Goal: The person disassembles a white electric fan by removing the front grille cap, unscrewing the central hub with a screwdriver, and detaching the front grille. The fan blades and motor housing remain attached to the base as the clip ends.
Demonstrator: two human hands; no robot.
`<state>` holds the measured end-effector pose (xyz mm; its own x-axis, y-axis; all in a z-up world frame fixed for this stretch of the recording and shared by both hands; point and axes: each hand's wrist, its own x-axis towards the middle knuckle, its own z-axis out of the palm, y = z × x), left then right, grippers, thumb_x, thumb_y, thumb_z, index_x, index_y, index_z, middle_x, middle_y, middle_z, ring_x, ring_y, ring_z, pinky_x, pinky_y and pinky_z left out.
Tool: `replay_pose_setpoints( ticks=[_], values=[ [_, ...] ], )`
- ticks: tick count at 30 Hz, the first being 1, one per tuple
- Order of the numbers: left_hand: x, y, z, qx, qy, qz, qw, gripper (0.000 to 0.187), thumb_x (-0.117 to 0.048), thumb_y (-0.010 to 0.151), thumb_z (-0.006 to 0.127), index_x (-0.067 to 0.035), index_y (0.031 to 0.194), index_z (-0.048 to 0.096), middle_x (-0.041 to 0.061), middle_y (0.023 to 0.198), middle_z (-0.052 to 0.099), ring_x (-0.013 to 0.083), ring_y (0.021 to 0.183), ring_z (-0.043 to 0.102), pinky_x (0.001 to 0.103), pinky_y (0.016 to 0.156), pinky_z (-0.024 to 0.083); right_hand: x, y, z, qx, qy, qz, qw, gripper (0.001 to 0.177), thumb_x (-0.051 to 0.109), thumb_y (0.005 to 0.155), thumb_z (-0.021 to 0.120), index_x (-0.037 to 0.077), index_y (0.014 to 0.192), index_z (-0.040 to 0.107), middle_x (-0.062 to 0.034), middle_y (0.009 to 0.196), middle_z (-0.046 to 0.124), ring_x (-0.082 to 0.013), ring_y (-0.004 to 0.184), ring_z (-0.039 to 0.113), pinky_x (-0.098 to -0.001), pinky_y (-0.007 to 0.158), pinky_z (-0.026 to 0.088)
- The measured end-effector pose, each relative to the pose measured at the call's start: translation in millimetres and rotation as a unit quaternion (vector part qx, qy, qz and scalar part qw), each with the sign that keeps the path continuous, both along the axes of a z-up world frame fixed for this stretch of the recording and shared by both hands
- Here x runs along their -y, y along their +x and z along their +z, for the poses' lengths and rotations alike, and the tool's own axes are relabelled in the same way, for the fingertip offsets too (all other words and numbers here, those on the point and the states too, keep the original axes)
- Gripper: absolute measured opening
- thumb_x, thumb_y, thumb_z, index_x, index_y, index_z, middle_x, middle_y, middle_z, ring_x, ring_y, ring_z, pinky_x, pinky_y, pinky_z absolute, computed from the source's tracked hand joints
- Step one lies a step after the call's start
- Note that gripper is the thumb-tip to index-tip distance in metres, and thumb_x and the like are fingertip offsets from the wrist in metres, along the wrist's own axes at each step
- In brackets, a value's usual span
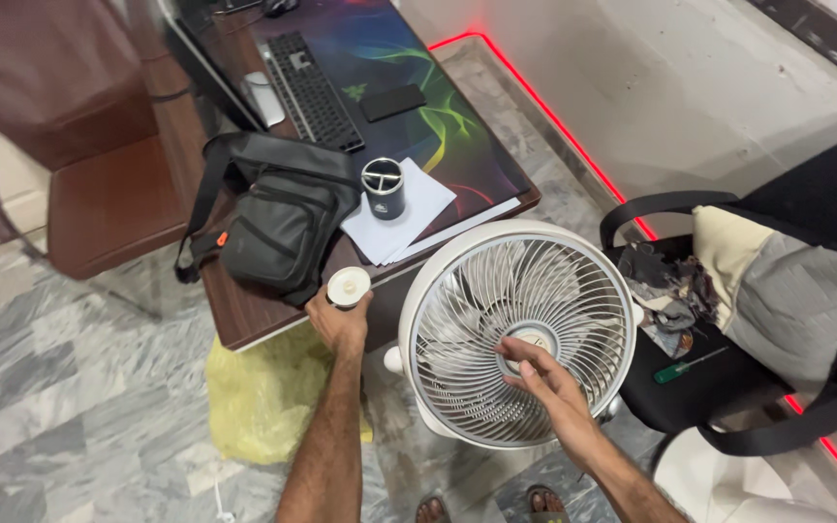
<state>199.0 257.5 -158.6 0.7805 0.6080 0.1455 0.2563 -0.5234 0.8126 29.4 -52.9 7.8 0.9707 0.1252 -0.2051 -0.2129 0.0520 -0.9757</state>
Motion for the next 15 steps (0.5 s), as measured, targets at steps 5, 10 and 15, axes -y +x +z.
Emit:
replay_pose_setpoints(
  ticks=[5,10,15],
  values=[
    [2,18,-13,-0.043,-0.004,0.035,0.998,0.083,-0.029,0.062,0.099,-0.005,0.132,0.061,0.016,0.131,0.055,0.0371,0.127,0.054,0.051,0.108,0.045,-3,-1,-6,-0.023,0.017,-0.051,0.998,0.054,0.038,0.101,0.049,0.004,0.143,0.057,-0.0152,0.139,0.065,-0.0249,0.132,0.06,-0.044,0.107,0.053],
    [14,25,-23,-0.03,-0.04,0.072,0.996,0.089,-0.029,0.069,0.097,0.002,0.139,0.051,0.018,0.133,0.05,0.0389,0.122,0.055,0.053,0.099,0.048,3,-5,-8,-0.03,0.0,-0.063,0.998,0.054,0.04,0.101,0.047,0.006,0.143,0.056,-0.0129,0.14,0.064,-0.0238,0.132,0.06,-0.0432,0.105,0.054],
    [12,36,-58,0.066,-0.115,0.096,0.987,0.088,-0.025,0.064,0.095,0.002,0.136,0.052,0.018,0.135,0.049,0.035,0.121,0.06,0.045,0.1,0.059,13,-11,-8,-0.028,-0.009,-0.075,0.997,0.054,0.04,0.101,0.048,0.006,0.142,0.058,-0.0137,0.139,0.065,-0.0233,0.133,0.06,-0.0431,0.104,0.055]
  ],
)
